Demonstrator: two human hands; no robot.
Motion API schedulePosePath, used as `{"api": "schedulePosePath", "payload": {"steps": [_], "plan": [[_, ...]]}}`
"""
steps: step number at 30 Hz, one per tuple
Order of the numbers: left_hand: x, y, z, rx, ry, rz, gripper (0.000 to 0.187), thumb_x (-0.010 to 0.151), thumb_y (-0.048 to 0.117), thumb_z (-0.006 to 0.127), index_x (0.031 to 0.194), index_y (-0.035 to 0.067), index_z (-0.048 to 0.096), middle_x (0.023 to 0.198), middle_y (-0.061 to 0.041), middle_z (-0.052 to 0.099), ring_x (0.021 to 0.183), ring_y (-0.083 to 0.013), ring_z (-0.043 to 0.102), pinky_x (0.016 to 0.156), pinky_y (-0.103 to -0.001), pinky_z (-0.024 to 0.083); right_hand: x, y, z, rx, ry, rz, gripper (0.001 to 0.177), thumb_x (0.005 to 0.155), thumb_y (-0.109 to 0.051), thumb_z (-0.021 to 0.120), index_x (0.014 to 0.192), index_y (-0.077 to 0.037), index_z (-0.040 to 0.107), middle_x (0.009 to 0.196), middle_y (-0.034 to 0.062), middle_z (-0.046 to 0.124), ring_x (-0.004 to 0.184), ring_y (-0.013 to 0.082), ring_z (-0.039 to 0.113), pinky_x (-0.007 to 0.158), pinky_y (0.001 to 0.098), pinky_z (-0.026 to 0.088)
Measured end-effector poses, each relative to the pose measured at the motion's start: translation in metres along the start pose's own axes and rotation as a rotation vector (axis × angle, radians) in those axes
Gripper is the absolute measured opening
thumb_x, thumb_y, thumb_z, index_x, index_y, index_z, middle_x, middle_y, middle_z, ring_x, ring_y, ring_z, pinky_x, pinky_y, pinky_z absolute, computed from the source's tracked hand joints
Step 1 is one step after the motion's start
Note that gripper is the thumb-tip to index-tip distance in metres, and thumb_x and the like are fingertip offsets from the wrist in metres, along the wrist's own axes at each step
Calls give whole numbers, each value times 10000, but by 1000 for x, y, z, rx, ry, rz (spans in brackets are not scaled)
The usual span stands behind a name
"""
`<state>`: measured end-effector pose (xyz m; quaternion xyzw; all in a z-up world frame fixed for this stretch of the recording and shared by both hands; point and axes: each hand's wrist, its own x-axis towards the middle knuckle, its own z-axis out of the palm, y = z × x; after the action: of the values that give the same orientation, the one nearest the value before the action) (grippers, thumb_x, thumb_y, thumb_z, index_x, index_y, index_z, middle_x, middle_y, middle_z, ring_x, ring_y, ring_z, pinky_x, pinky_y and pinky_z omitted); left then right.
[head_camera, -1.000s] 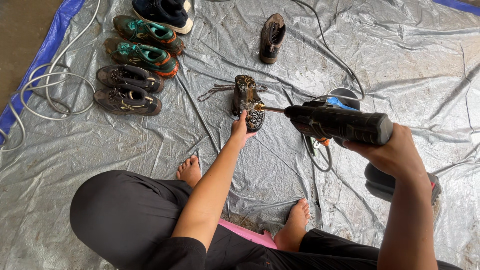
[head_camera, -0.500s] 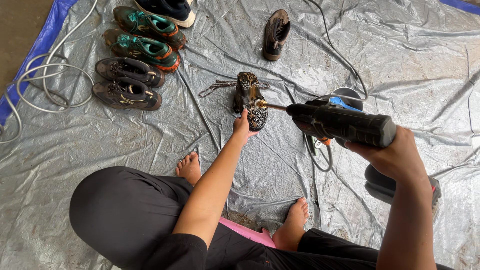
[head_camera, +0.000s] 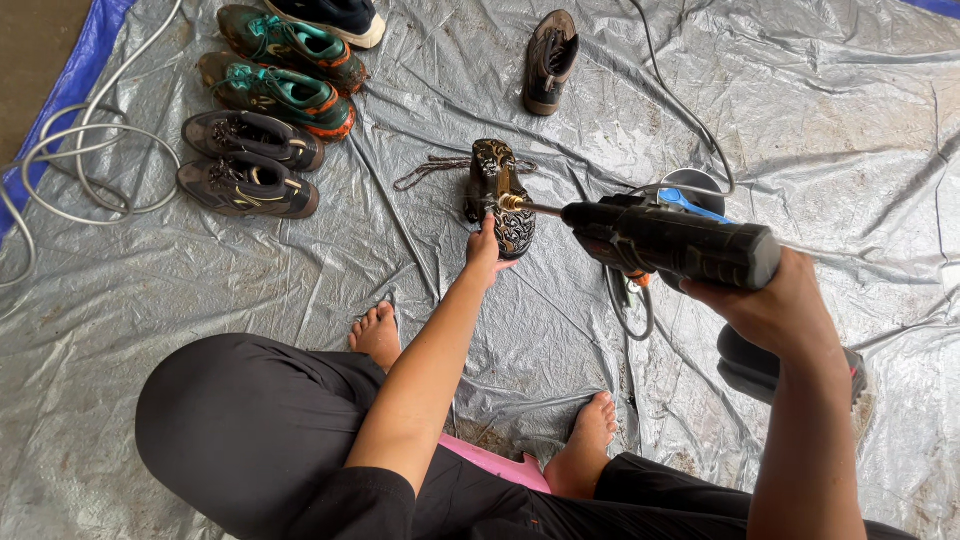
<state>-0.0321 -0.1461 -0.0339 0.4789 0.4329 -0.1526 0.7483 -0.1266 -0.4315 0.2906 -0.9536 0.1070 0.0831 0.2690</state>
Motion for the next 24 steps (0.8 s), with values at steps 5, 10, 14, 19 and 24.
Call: {"api": "schedulePosePath", "payload": {"steps": [5,10,14,19,24], "plan": [[9,2,-3,108,51,3,758,1037,630,431,1503,33,442,1478,-222,496,1331,-430,577,925,-545,667,7,10,9,-49,-3,-56,397,736,-321,941,980,-80,742,860,59,713,807,163,585,724,397,489],[14,1,-5,129,78,7,805,1001,698,394,1480,58,493,1379,-201,553,1278,-393,605,916,-561,660,9,8,12,-113,-23,-17,452,737,-370,922,1017,-79,719,860,112,733,794,248,637,728,427,493],[13,1,-3,28,49,-70,852,990,741,337,1491,80,533,1363,-197,647,1199,-351,678,895,-471,626,8,9,8,-93,-44,-11,422,737,-344,939,972,-58,738,817,102,705,760,192,580,702,418,488],[-15,15,-8,-218,-22,-208,876,978,731,421,1539,60,468,1458,-342,586,1351,-465,588,1142,-603,489,-4,-7,-13,-99,-113,85,409,736,-272,949,1045,-58,787,903,107,779,833,201,660,738,413,515],[-4,8,-5,-347,-77,-254,852,939,672,561,1572,117,430,1563,-264,524,1329,-491,586,987,-677,574,-13,-12,-26,-317,-131,-48,368,746,-373,912,969,-98,812,811,111,803,765,240,701,751,423,507]]}}
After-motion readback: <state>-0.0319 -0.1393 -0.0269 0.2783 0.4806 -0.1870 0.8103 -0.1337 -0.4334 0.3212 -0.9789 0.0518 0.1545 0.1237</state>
